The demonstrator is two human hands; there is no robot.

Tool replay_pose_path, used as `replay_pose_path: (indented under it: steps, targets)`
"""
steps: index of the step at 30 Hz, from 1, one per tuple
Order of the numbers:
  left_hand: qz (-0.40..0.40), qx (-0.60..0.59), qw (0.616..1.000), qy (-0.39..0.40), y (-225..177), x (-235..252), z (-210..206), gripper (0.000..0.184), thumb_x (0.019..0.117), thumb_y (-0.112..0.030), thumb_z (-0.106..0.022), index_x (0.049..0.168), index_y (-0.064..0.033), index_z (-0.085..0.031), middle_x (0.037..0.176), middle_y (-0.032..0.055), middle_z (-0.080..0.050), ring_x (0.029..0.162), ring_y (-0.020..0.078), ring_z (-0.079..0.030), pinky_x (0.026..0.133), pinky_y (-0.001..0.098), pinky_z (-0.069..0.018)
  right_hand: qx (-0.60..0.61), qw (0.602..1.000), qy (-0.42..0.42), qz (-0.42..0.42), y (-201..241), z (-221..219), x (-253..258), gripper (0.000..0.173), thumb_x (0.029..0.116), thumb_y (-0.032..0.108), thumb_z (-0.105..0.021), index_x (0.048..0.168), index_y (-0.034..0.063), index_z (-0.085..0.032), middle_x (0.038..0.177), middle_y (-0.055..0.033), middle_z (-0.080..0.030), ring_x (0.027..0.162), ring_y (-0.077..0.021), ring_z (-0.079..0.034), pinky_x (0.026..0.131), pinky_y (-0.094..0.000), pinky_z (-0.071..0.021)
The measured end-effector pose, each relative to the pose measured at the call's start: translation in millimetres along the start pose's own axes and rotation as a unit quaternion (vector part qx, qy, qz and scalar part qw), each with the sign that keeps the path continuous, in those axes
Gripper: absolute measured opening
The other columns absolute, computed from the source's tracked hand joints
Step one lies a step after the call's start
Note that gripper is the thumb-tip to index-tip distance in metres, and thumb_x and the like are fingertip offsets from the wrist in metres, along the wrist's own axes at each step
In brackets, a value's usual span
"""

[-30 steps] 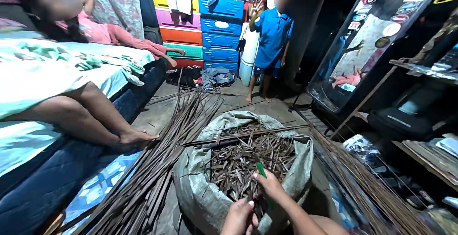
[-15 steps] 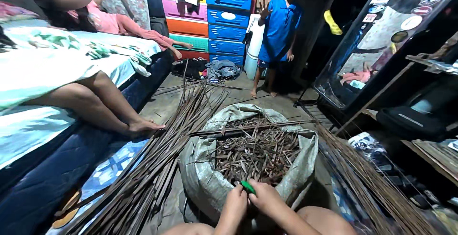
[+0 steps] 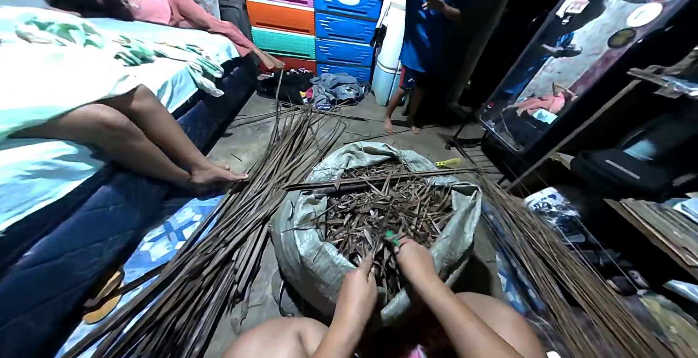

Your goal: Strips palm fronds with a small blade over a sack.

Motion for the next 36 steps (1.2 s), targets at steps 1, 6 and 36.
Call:
replay_pose_path:
  steps: [1,6,36]
  targets:
    - [-0.003,-0.007,1.0,0.002,1,-1,-1,0.045,0.111,-0.017,-0.041,0.156,-0.0097,-0.045,0.137,0.0213,-0.064,0.128,0.0351,-0.061,0.112,0.052,-0.0437,0.009,1.0,-0.015,-0.014,-7,4,6,0.04,0.1106,0.03,-0.041,0.139,0.0071,-0.057,0.127,-0.0216,-0.069,0.12,-0.0395,-0.067,0.098,-0.0591,-0.0525]
    - [0.007,-0.033,0.999,0.005,3,3,1,0.045,0.1119,-0.02,-0.04,0.155,-0.0095,-0.046,0.138,0.0206,-0.063,0.129,0.0348,-0.061,0.112,0.0518,-0.0434,0.084,0.993,0.047,0.074,-10,13,-10,0.036,0.1088,0.03,-0.047,0.129,0.0039,-0.063,0.116,-0.0232,-0.07,0.111,-0.0401,-0.068,0.095,-0.0606,-0.0513]
    - [0.036,-0.413,0.91,0.03,6,4,7,0.028,0.1116,-0.011,-0.036,0.128,0.0019,-0.054,0.066,0.0002,-0.057,0.042,0.0025,-0.037,0.039,0.0181,-0.0315,-0.011,0.986,0.061,0.155,2,6,-26,0.033,0.1072,0.027,-0.051,0.128,0.004,-0.063,0.117,-0.0231,-0.071,0.114,-0.0413,-0.068,0.095,-0.0613,-0.0511]
Point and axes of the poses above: each hand's wrist, its own x-axis towards the middle knuckle, its own z-axis out of the back of the hand, y = z × x, the point moved 1 cm from there along x, towards the middle knuckle
